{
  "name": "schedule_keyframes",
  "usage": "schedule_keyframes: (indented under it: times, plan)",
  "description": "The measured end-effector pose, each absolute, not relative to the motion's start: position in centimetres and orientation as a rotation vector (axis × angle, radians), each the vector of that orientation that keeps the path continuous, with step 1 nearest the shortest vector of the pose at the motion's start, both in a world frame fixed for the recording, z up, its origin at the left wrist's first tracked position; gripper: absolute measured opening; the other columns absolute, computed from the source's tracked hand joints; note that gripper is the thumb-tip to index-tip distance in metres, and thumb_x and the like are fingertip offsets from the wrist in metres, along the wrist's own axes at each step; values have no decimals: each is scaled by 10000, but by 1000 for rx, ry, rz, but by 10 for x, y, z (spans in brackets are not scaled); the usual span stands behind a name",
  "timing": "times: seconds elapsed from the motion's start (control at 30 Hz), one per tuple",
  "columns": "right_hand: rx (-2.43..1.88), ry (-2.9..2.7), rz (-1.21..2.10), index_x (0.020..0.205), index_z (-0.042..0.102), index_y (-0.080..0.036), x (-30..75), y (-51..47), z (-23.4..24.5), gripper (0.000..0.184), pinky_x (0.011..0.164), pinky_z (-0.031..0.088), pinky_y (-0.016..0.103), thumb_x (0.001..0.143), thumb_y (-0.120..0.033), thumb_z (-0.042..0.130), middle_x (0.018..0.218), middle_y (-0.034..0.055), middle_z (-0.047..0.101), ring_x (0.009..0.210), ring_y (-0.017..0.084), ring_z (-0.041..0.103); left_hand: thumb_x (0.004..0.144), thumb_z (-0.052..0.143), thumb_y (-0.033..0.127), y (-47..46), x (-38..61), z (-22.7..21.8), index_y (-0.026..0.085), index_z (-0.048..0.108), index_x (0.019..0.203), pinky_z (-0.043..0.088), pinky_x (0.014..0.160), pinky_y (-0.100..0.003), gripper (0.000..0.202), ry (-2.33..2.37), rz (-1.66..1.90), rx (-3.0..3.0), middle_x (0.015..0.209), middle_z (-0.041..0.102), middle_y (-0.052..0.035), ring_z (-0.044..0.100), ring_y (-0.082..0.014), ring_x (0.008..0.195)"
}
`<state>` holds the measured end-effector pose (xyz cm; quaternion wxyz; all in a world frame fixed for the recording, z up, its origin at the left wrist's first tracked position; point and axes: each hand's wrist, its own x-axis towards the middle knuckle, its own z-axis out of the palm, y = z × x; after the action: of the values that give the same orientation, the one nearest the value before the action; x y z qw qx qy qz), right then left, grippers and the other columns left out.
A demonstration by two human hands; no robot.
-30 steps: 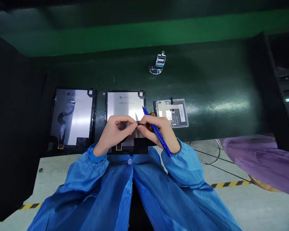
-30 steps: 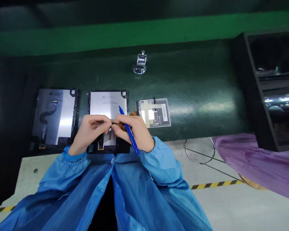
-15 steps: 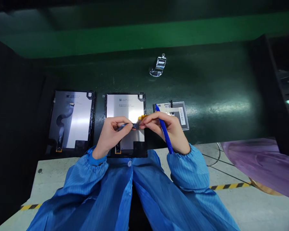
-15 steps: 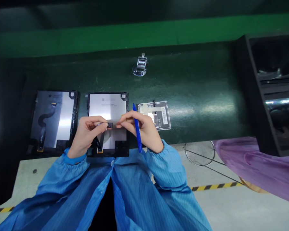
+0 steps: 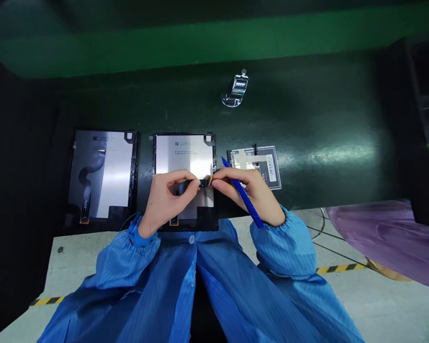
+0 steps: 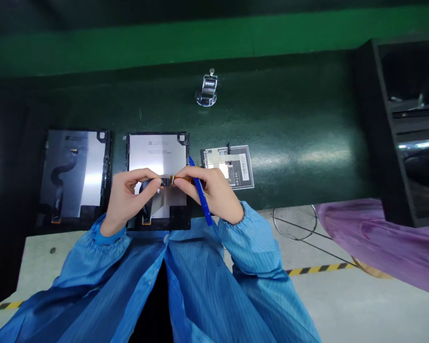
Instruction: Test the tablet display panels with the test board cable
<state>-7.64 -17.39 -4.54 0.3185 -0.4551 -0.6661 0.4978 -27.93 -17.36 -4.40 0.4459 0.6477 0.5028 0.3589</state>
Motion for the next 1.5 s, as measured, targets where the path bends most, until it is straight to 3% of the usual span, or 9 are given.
schedule_keyframes:
  times: [0.43, 0.6, 1.17, 1.5]
  plan:
    - [-1252, -1908, 1212, 799, 625, -181, -79, -176, -38, 194, 599, 372, 219, 957, -263, 548, 644, -35, 567, 573, 87, 478, 867, 592, 197, -177, -277, -48, 174, 663, 720, 375, 571, -247, 165, 1262, 827, 1711, 660, 625, 9, 493, -112, 599]
    - [-1232, -1913, 1213, 800, 608, -190, -80, -177, -39, 179, 579, 356, 220, 952, -265, 549, 631, -42, 551, 558, 87, 470, 856, 612, 204, -178, -275, -49, 183, 714, 752, 436, 600, -245, 147, 1141, 867, 1693, 705, 693, -7, 579, -131, 633]
    - [-1185, -1863, 1284, 736, 585, -193, -77, -176, -38, 235, 579, 364, 230, 954, -274, 551, 611, -43, 565, 551, 90, 492, 845, 607, 199, -177, -276, -49, 177, 699, 717, 370, 532, -242, 158, 1241, 888, 1681, 638, 634, 9, 478, -108, 562]
    - [-1140, -1876, 1291, 762, 597, -191, -77, -175, -41, 216, 584, 372, 224, 959, -266, 547, 632, -42, 575, 565, 87, 501, 871, 626, 210, -177, -278, -51, 184, 722, 749, 429, 570, -232, 157, 1137, 929, 1602, 687, 684, 3, 564, -119, 610]
